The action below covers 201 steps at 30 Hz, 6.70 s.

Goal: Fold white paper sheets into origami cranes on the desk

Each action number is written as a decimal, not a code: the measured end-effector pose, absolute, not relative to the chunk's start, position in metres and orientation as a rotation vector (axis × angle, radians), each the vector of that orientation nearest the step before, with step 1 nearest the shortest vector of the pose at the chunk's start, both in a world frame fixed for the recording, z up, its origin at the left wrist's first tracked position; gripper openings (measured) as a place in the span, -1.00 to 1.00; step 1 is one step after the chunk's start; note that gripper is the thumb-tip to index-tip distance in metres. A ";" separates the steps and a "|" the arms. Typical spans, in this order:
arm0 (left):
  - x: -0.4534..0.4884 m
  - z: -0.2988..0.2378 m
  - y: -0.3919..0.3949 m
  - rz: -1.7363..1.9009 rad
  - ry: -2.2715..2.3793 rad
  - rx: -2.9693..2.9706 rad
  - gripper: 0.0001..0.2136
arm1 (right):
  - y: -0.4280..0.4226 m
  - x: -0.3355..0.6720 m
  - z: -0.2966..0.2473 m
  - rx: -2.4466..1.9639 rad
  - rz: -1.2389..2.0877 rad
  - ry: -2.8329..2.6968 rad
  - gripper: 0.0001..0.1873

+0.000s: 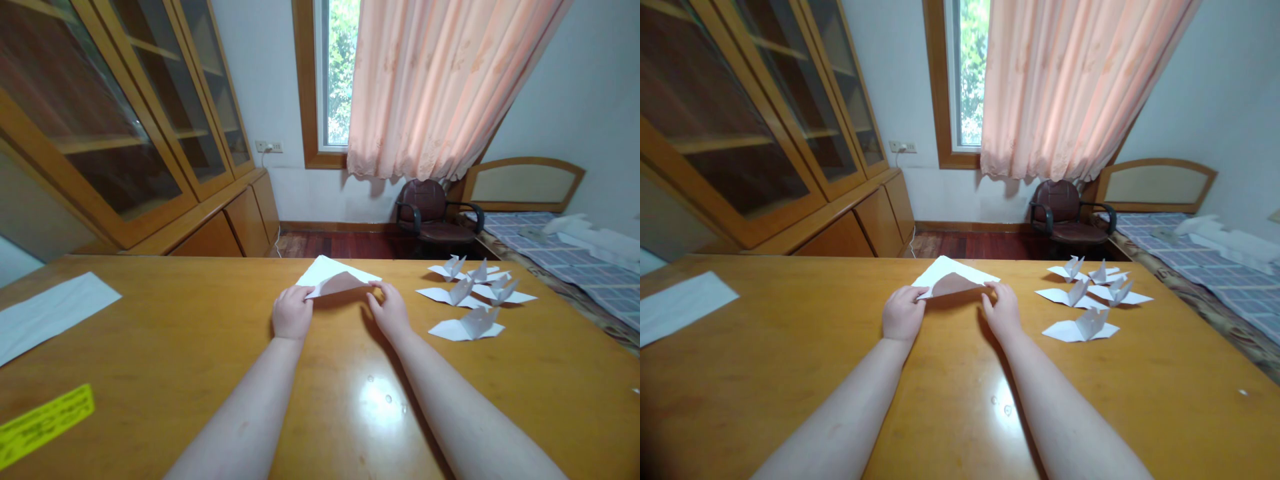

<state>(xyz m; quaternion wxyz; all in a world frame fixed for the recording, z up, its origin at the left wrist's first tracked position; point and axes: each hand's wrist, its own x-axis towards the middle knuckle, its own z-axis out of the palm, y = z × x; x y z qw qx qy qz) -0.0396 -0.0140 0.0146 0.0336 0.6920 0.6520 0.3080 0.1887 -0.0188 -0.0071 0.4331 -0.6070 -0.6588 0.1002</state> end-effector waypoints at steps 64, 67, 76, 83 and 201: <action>-0.039 -0.002 0.000 0.466 2.219 2.077 -0.61 | -0.014 0.195 -0.007 -2.107 0.259 -1.804 -0.73; -0.034 -0.001 -0.004 0.533 2.289 2.109 -0.55 | -0.015 0.193 -0.005 -2.146 0.213 -1.838 -0.71; -0.012 -0.007 -0.021 0.255 1.530 2.617 -0.50 | -0.016 0.189 -0.002 -2.205 0.198 -1.878 -0.68; -0.015 -0.013 -0.021 0.128 1.651 2.445 -0.48 | -0.016 0.192 -0.003 -2.238 0.181 -1.760 -0.58; -0.030 0.008 -0.011 0.880 1.735 2.243 -0.57 | -0.021 0.186 -0.008 -1.358 0.195 -2.042 -0.56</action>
